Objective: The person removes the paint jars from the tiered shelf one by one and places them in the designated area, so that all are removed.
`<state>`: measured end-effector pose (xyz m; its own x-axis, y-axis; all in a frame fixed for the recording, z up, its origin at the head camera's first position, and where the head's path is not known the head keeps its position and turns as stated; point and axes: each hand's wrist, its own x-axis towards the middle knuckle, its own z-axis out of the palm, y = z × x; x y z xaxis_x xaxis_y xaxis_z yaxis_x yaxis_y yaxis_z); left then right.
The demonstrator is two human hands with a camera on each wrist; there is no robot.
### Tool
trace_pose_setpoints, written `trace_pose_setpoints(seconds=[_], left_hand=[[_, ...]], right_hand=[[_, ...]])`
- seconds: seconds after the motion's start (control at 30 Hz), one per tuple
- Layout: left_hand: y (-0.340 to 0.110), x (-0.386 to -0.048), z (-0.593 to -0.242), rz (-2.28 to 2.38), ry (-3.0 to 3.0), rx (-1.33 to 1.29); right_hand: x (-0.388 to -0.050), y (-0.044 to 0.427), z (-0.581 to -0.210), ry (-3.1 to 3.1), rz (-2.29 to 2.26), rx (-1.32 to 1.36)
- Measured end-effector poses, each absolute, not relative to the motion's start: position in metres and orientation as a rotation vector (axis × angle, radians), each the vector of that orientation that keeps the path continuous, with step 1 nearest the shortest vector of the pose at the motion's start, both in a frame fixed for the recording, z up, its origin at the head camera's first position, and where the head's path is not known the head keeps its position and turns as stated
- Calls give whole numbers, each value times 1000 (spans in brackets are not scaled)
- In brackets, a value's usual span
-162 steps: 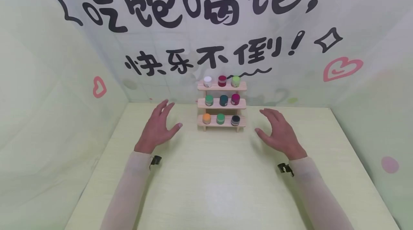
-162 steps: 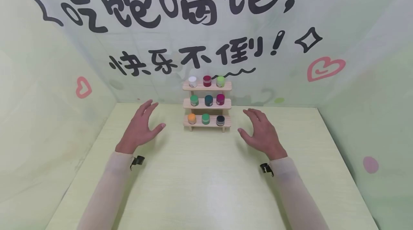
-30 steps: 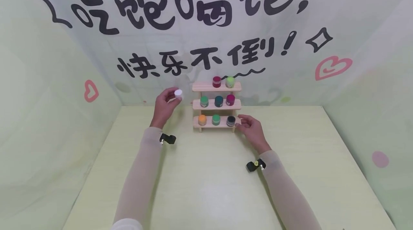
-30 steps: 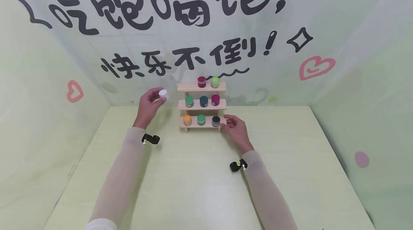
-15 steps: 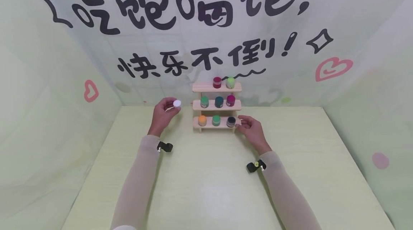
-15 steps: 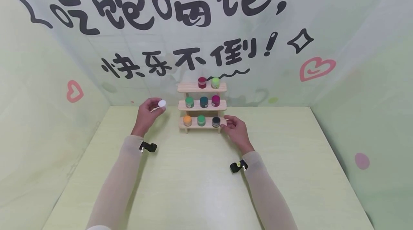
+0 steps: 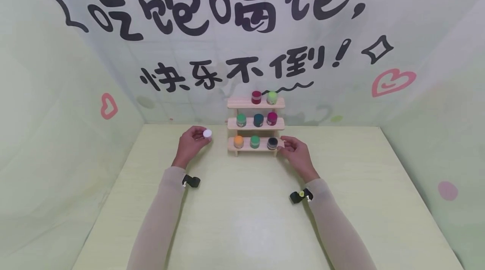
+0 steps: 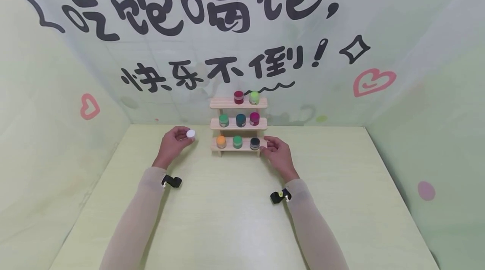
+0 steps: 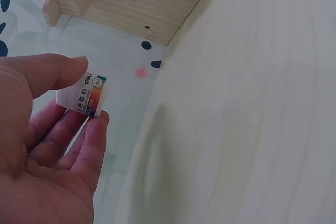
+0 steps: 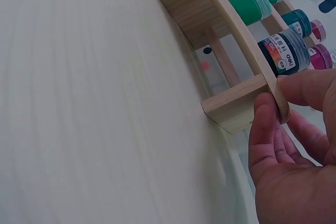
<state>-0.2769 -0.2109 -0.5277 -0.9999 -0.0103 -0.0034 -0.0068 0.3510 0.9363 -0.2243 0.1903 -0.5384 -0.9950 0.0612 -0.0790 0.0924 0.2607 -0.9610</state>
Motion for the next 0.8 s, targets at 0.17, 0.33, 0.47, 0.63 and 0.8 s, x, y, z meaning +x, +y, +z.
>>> trace_pose_setpoints(seconds=[0.17,0.33,0.47,0.63,0.8], left_hand=[[-214,-272,-533,-1737,-2613,23],[-216,-268,-536,-1678,-2630,48],[-216,-269,-538,-1655,-2649,63],[-216,-270,-541,-1649,-2679,111],[-217,-267,-543,-1673,-2699,126]], right_hand=[[-225,192,-539,2464,-1899,154],[-223,191,-537,2462,-1892,160],[-223,192,-537,2478,-1889,173],[-224,192,-537,2459,-1930,168],[-224,190,-538,2449,-1918,185]])
